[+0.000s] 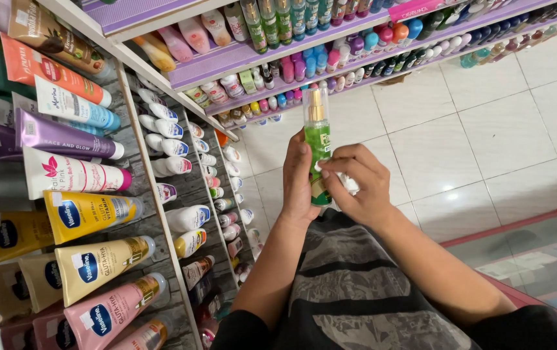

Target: Wiping a spray bottle with a tissue to clean it in a store aisle.

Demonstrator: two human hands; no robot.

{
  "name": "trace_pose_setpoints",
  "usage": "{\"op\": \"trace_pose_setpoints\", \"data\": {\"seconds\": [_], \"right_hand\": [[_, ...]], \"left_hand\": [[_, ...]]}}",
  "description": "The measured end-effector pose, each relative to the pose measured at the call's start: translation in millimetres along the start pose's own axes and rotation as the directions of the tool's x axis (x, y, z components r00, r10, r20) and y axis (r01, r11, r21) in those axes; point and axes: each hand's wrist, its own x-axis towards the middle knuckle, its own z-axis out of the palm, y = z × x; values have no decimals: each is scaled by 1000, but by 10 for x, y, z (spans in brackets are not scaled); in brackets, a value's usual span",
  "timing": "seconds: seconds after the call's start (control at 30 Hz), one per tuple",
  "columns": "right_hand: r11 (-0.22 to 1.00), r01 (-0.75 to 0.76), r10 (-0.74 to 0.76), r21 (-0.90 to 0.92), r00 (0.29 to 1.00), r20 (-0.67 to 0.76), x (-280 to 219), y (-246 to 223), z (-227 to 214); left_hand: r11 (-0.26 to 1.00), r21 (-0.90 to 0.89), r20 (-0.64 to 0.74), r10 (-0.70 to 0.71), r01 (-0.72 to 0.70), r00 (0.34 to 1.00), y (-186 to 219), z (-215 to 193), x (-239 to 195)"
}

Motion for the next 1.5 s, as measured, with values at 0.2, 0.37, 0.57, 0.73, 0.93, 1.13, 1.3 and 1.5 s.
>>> {"op": "trace_pose_setpoints", "data": {"seconds": [0.2,0.37,0.57,0.73,0.93,1.13,1.3,1.5], "right_hand": [[998,51,-54,-48,997,-60,311,76,-118],[999,20,-24,-35,994,-105,307,88,-122],[1000,2,-4,-16,995,-104,199,120,-125],[998,36,-42,-47,989,-142,343,182,-223],[995,33,-47,-93,988,-150,336,144,-254],[998,15,-22,-59,994,-108,335,172,-221],[993,37,-51,-109,990,-130,436,129,-210],[999,24,-26,-46,999,-48,203,51,-41]], "left_hand": [[996,48,79,-80,77,994,-1,44,27],[991,4,74,-130,130,989,-4,97,73],[982,-67,43,-173,175,984,-31,86,128],[973,-37,117,-224,229,968,-159,91,155],[971,0,138,-238,241,961,-147,136,198],[975,-13,106,-218,221,970,-101,118,206],[973,-8,125,-226,229,966,-153,102,192],[988,-42,-5,-149,149,989,-57,29,242]]}}
